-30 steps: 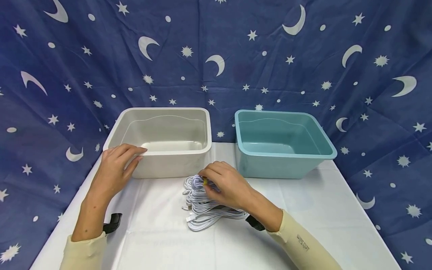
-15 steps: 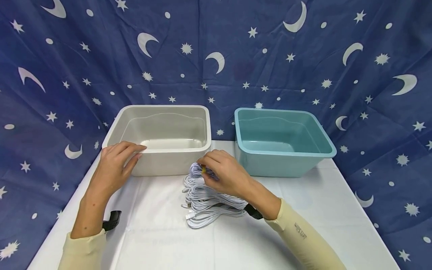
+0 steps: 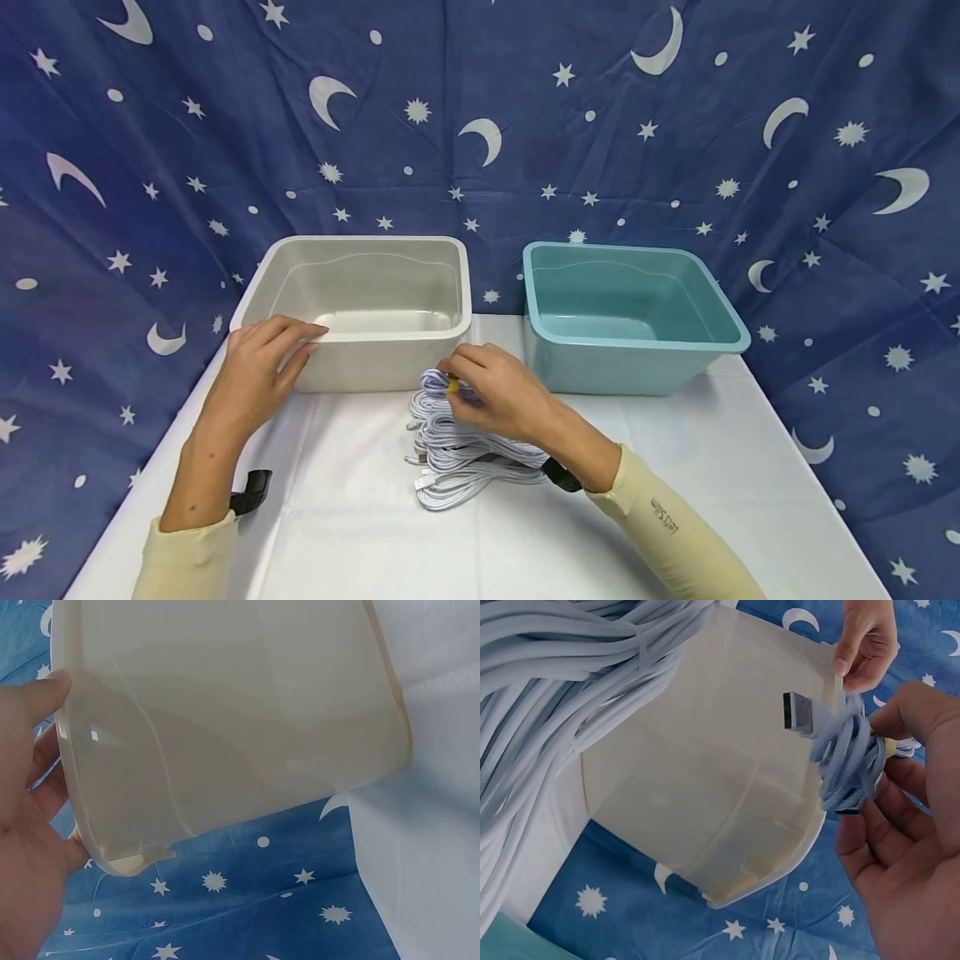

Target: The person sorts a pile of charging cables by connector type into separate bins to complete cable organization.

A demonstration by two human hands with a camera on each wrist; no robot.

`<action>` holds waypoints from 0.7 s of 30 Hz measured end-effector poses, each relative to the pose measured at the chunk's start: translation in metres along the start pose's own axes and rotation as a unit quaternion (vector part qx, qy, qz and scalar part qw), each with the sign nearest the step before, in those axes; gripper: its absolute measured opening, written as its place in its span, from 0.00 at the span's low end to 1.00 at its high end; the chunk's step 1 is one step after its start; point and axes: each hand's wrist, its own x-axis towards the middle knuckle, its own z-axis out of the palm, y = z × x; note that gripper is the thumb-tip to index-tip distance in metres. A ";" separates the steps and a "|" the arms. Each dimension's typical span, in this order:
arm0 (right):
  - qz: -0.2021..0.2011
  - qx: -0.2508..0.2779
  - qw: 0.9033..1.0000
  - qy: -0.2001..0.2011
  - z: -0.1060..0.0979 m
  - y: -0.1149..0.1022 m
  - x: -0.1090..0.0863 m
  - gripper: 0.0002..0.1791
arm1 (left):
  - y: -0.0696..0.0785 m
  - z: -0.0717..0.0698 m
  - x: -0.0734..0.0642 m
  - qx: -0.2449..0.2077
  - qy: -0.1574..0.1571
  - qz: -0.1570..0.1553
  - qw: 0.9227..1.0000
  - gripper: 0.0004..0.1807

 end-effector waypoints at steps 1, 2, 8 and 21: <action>0.002 0.001 1.000 -0.002 0.001 0.000 0.000 0.14 | 0.000 0.000 0.000 0.000 0.000 0.000 1.000 0.15; 0.005 0.002 1.000 -0.003 0.001 0.000 -0.001 0.14 | 0.000 0.000 -0.001 0.000 0.001 0.000 1.000 0.16; 0.011 0.002 1.000 -0.006 0.000 0.000 0.000 0.14 | 0.002 0.001 -0.001 0.001 0.009 0.000 1.000 0.17; -0.023 -0.014 0.999 0.028 -0.011 0.005 0.021 0.12 | -0.001 0.000 -0.001 0.001 0.003 0.006 1.000 0.16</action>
